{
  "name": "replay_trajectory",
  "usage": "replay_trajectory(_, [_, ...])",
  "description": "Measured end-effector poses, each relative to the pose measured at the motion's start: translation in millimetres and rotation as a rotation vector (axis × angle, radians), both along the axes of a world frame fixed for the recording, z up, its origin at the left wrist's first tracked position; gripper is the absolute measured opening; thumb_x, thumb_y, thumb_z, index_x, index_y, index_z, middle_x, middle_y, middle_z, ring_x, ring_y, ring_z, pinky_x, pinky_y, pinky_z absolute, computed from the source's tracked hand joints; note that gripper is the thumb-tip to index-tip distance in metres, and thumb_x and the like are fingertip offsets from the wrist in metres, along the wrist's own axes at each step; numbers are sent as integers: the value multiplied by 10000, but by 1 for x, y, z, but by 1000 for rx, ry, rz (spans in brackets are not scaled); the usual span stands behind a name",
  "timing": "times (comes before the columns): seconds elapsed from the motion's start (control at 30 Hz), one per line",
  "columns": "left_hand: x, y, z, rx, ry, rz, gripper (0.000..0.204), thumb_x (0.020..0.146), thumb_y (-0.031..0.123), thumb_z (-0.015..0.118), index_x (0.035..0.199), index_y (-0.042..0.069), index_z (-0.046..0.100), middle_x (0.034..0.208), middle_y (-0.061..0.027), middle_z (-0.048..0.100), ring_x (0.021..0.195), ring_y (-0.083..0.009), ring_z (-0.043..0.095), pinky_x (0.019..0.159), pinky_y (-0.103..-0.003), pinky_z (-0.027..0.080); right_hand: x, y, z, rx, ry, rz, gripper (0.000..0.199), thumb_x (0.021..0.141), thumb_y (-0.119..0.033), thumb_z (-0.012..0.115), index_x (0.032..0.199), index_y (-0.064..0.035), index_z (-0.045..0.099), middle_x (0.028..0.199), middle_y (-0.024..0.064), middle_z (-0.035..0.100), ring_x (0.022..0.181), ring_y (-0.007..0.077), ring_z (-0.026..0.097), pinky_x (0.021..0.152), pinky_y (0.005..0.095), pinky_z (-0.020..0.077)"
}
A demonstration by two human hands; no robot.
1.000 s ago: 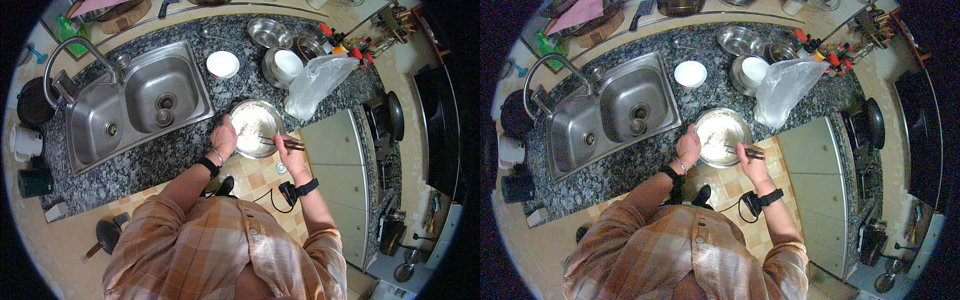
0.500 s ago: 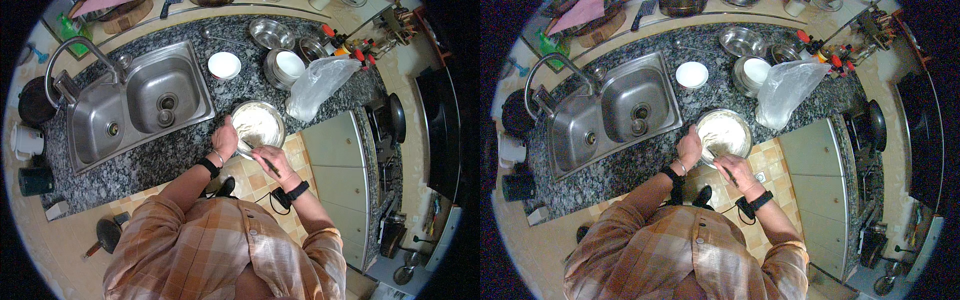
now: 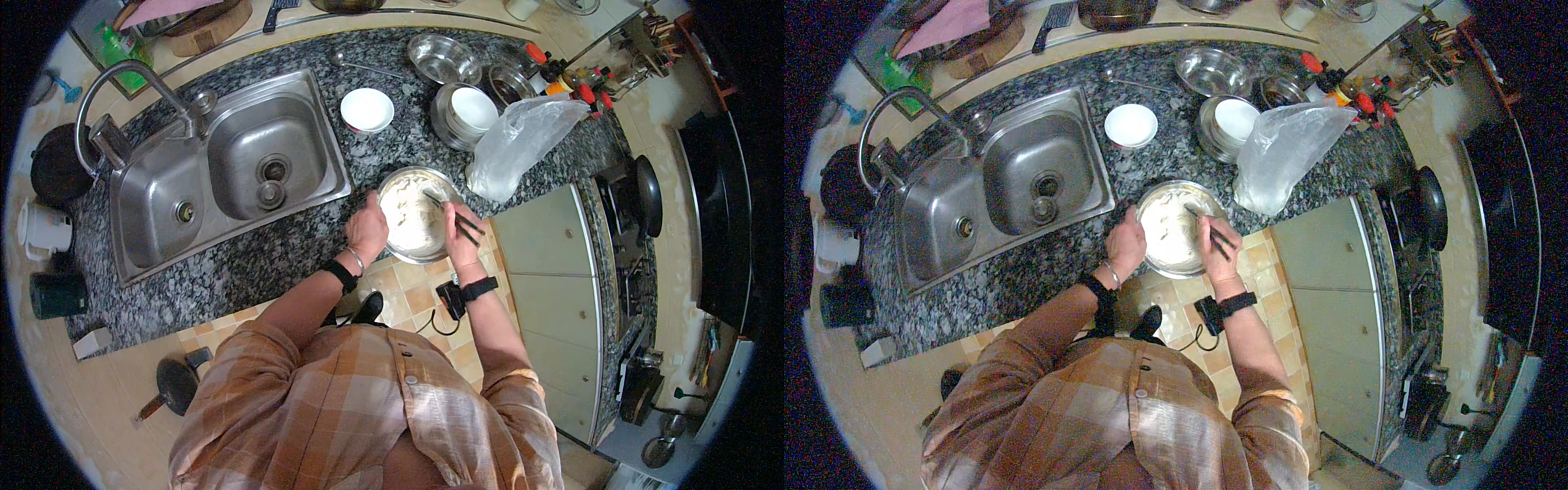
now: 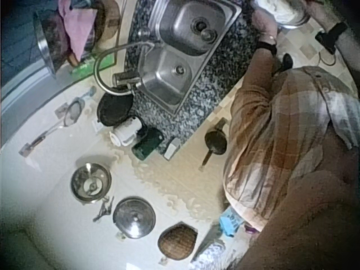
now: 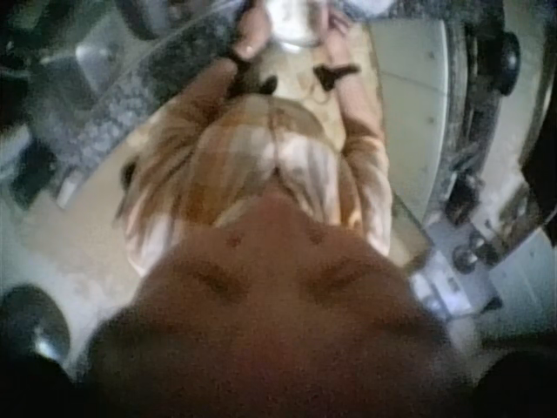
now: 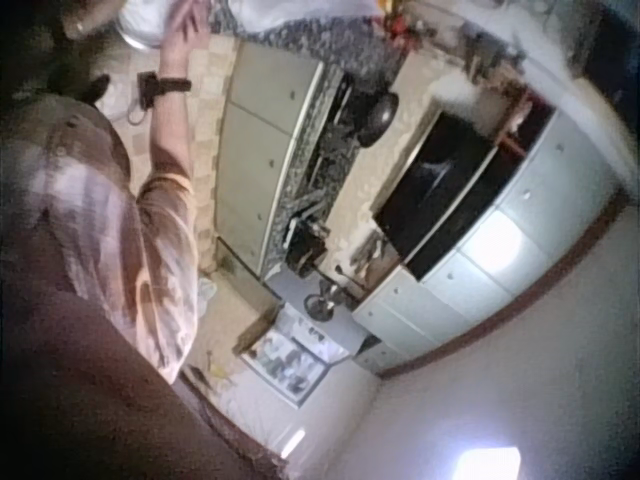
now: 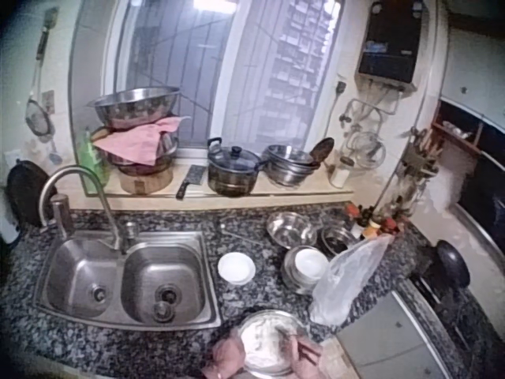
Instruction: The person mixes a white dough-like substance in a metal bowl using chopsticks, then switches to using their right hand to knead and combine the mixture. They add more white powder from a plastic bag and continue mixing by hand.
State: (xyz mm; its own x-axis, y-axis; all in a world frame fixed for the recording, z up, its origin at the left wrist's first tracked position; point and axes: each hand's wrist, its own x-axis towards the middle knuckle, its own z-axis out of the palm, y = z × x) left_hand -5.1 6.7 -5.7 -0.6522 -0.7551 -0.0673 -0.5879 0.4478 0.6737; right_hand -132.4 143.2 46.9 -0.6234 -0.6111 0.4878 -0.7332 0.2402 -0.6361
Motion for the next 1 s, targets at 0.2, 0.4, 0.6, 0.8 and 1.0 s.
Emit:
replay_trajectory(0.2, [-1, -1, -1, 28, 21, -3, 391, 910, 175, 454, 1263, 9, 473, 729, -249, 635, 688, -448, 615, 646, -551, 479, 26, -1, -15, -30, -397, -11, 280, 959, -186, 532, 858, 34, 673, 783, 126, 685, 712, 202, 659, 670, 304, 517])
replay_trajectory(0.4, [-2, 4, -4, -9, 52, 47, 378, 878, 137, 471, 1223, -19, 466, 705, -253, 631, 687, -426, 630, 639, -525, 484, 27, 27, 25, 197, -244, 206, 156, 881, -139, 636, 859, 7, 688, 803, 146, 692, 715, 257, 679, 642, 310, 520])
replay_trajectory(0.6, [-1, 6, -3, 4, 53, 60, 389, 878, 149, 473, 1235, -5, 464, 690, -235, 634, 675, -423, 633, 630, -530, 480, 12, 47, 78, 189, -179, 188, 118, 849, -97, 672, 840, 19, 692, 822, 158, 697, 731, 256, 682, 667, 311, 530])
replay_trajectory(0.8, [-2, 5, -6, 12, 23, 44, 406, 874, 147, 485, 1253, 5, 449, 691, -235, 631, 673, -417, 632, 629, -525, 477, 32, 45, 62, 188, -243, 334, 104, 842, -78, 668, 829, 24, 685, 798, 159, 689, 713, 260, 679, 647, 319, 529])
replay_trajectory(1.0, [-3, 2, -9, 11, 8, 14, 420, 868, 146, 499, 1258, 9, 427, 697, -224, 635, 679, -416, 631, 635, -523, 476, 35, 22, 17, 214, 74, 418, 36, 824, -38, 660, 850, -14, 650, 798, 139, 665, 714, 302, 653, 636, 352, 532])
